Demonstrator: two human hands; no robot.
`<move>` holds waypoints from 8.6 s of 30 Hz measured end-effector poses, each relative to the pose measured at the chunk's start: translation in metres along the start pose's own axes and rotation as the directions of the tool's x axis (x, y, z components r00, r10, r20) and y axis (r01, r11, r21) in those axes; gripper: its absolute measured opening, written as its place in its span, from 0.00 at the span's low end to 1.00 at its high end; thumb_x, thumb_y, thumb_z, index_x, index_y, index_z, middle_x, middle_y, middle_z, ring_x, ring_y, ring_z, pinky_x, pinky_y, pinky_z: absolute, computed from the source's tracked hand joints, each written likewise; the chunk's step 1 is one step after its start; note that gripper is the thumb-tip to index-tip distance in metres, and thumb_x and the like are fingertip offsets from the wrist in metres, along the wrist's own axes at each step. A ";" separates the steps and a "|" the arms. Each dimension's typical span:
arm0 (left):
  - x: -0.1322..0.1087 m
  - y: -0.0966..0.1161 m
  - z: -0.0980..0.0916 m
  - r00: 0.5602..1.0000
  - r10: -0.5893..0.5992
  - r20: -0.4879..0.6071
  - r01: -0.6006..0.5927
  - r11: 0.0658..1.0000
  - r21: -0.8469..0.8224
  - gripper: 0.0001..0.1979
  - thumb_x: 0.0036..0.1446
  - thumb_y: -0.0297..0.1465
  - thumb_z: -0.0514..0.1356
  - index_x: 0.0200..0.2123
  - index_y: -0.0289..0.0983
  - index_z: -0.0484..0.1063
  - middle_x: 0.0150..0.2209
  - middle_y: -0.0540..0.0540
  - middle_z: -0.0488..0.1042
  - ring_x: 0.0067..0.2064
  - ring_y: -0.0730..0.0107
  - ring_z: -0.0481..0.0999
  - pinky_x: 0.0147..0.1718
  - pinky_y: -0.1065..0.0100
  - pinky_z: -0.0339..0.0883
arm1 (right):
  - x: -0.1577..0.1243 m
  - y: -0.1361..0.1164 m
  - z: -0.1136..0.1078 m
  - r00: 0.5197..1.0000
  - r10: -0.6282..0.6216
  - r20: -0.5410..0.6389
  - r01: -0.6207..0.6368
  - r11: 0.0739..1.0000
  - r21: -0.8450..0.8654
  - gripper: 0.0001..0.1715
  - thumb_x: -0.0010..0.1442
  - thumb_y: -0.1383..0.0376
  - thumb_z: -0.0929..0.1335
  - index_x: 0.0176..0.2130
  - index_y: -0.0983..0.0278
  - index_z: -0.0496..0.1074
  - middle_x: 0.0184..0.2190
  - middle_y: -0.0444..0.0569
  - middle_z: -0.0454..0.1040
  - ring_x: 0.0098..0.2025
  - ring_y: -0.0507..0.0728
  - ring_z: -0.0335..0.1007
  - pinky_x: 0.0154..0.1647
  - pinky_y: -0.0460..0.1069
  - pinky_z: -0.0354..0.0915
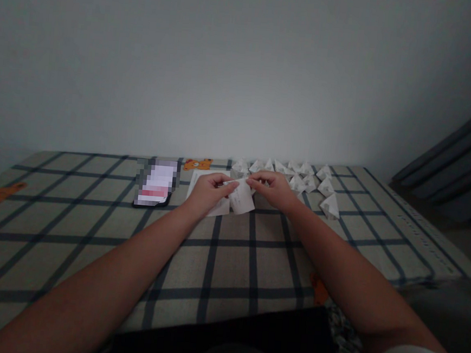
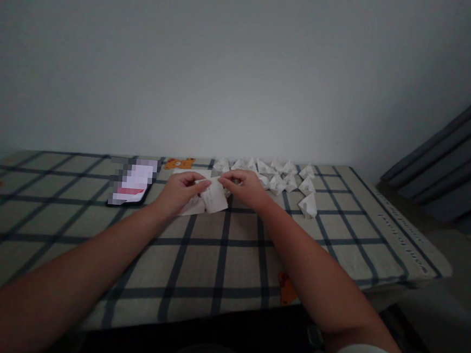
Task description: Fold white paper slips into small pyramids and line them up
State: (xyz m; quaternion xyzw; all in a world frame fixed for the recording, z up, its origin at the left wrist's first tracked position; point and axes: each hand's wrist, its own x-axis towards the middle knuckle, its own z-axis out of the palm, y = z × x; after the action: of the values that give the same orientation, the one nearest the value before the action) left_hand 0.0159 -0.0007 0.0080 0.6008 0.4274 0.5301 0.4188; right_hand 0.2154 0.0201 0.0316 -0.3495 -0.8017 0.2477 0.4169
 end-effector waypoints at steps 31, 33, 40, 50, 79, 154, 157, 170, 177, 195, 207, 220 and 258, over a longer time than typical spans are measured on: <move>0.002 0.000 -0.001 0.998 0.056 -0.015 -0.056 0.998 0.021 0.13 0.49 0.40 0.65 0.25 0.35 0.75 0.22 0.51 0.70 0.25 0.75 0.66 0.27 0.71 0.59 | 0.000 0.000 -0.002 0.999 -0.032 -0.027 0.032 0.999 -0.014 0.10 0.58 0.62 0.65 0.29 0.66 0.71 0.27 0.45 0.73 0.31 0.50 0.66 0.32 0.45 0.58; 0.002 0.000 -0.003 0.996 0.089 -0.002 -0.088 0.992 0.095 0.12 0.49 0.40 0.65 0.27 0.35 0.76 0.24 0.51 0.72 0.26 0.74 0.67 0.27 0.71 0.59 | 0.001 -0.002 -0.001 0.999 -0.033 -0.002 0.033 0.999 -0.010 0.09 0.58 0.63 0.65 0.30 0.66 0.71 0.28 0.45 0.73 0.31 0.50 0.65 0.32 0.45 0.58; -0.002 0.004 -0.001 0.984 0.163 0.067 -0.176 0.935 0.308 0.14 0.50 0.41 0.64 0.28 0.34 0.77 0.24 0.48 0.73 0.26 0.73 0.67 0.26 0.71 0.58 | 0.000 -0.006 0.002 0.995 -0.067 0.079 0.070 0.997 -0.031 0.06 0.55 0.65 0.67 0.32 0.66 0.73 0.28 0.45 0.73 0.31 0.50 0.65 0.34 0.45 0.59; -0.001 0.001 -0.003 0.991 0.137 0.014 -0.137 0.979 0.151 0.12 0.48 0.39 0.66 0.26 0.35 0.75 0.24 0.50 0.72 0.26 0.74 0.68 0.27 0.71 0.60 | 0.002 -0.004 -0.003 0.996 -0.050 0.069 0.052 0.998 -0.032 0.06 0.53 0.66 0.66 0.29 0.66 0.72 0.26 0.45 0.72 0.30 0.50 0.63 0.33 0.45 0.58; 0.000 0.011 -0.007 0.990 0.136 0.021 -0.138 0.983 0.123 0.11 0.50 0.39 0.64 0.25 0.36 0.77 0.22 0.50 0.72 0.27 0.73 0.68 0.29 0.70 0.61 | -0.001 -0.004 -0.003 0.984 -0.117 0.132 0.132 0.984 -0.116 0.18 0.62 0.56 0.64 0.33 0.66 0.76 0.30 0.47 0.77 0.32 0.51 0.68 0.31 0.44 0.59; 0.012 -0.009 -0.007 0.999 -0.003 -0.049 -0.003 0.994 -0.109 0.16 0.49 0.36 0.64 0.41 0.36 0.78 0.25 0.50 0.73 0.24 0.77 0.65 0.25 0.73 0.59 | 0.003 0.012 -0.010 0.998 0.068 -0.011 -0.068 0.996 -0.049 0.16 0.57 0.61 0.65 0.22 0.66 0.73 0.21 0.45 0.70 0.26 0.50 0.63 0.30 0.46 0.56; 0.013 -0.011 -0.009 0.992 0.012 -0.124 -0.018 0.999 -0.048 0.16 0.48 0.37 0.65 0.40 0.36 0.79 0.26 0.49 0.75 0.25 0.75 0.67 0.25 0.73 0.59 | 0.002 0.008 -0.011 0.999 0.029 0.020 -0.030 0.997 0.072 0.18 0.59 0.60 0.64 0.23 0.66 0.73 0.24 0.46 0.72 0.30 0.51 0.66 0.33 0.46 0.59; 0.010 -0.014 -0.011 0.994 0.079 -0.077 -0.076 0.996 0.045 0.12 0.49 0.35 0.64 0.36 0.36 0.78 0.33 0.46 0.78 0.32 0.69 0.74 0.32 0.68 0.66 | 0.001 0.004 -0.009 0.999 -0.003 0.040 -0.001 0.995 0.103 0.16 0.59 0.56 0.66 0.32 0.66 0.74 0.28 0.46 0.73 0.31 0.50 0.66 0.32 0.45 0.60; 0.007 -0.009 -0.006 0.998 0.069 -0.009 -0.069 0.997 0.023 0.15 0.48 0.39 0.66 0.37 0.35 0.77 0.30 0.47 0.76 0.29 0.71 0.71 0.29 0.70 0.64 | 0.001 0.004 -0.006 1.000 -0.002 0.006 0.002 0.999 -0.037 0.13 0.57 0.59 0.67 0.31 0.66 0.74 0.26 0.45 0.73 0.27 0.49 0.61 0.29 0.45 0.56; -0.007 0.001 -0.001 0.973 0.177 0.148 -0.220 0.907 0.360 0.16 0.54 0.43 0.60 0.31 0.35 0.76 0.26 0.48 0.73 0.27 0.72 0.68 0.26 0.71 0.60 | -0.001 -0.006 0.000 0.977 -0.057 0.206 0.058 0.998 0.004 0.05 0.52 0.67 0.66 0.29 0.66 0.71 0.26 0.44 0.71 0.29 0.49 0.64 0.31 0.44 0.58; -0.003 0.007 -0.002 0.984 0.176 -0.034 -0.173 0.981 0.088 0.13 0.52 0.41 0.62 0.28 0.37 0.68 0.25 0.51 0.70 0.27 0.73 0.67 0.27 0.72 0.60 | 0.005 0.002 -0.010 0.994 -0.030 0.109 0.035 0.998 -0.047 0.06 0.52 0.66 0.65 0.27 0.66 0.71 0.24 0.44 0.71 0.29 0.49 0.62 0.32 0.45 0.57; 0.004 0.000 -0.007 0.985 0.120 -0.125 -0.124 0.992 -0.023 0.13 0.50 0.41 0.64 0.30 0.36 0.69 0.26 0.52 0.70 0.27 0.74 0.68 0.27 0.72 0.61 | 0.004 0.008 -0.017 0.997 0.025 0.075 -0.034 0.992 0.122 0.15 0.58 0.58 0.65 0.39 0.67 0.72 0.32 0.48 0.74 0.33 0.51 0.66 0.34 0.46 0.59; 0.003 0.002 -0.003 0.999 0.037 -0.002 -0.037 0.998 0.044 0.15 0.51 0.42 0.63 0.34 0.36 0.78 0.28 0.47 0.76 0.25 0.74 0.69 0.23 0.73 0.64 | 0.002 0.006 -0.013 0.997 -0.019 0.073 0.018 1.000 0.013 0.22 0.62 0.54 0.63 0.26 0.66 0.73 0.23 0.45 0.70 0.27 0.49 0.63 0.30 0.45 0.57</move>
State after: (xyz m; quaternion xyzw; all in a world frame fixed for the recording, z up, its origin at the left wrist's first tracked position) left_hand 0.0135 0.0016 0.0108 0.6169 0.4282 0.5291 0.3952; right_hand 0.2280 0.0267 0.0355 -0.3301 -0.8180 0.2617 0.3916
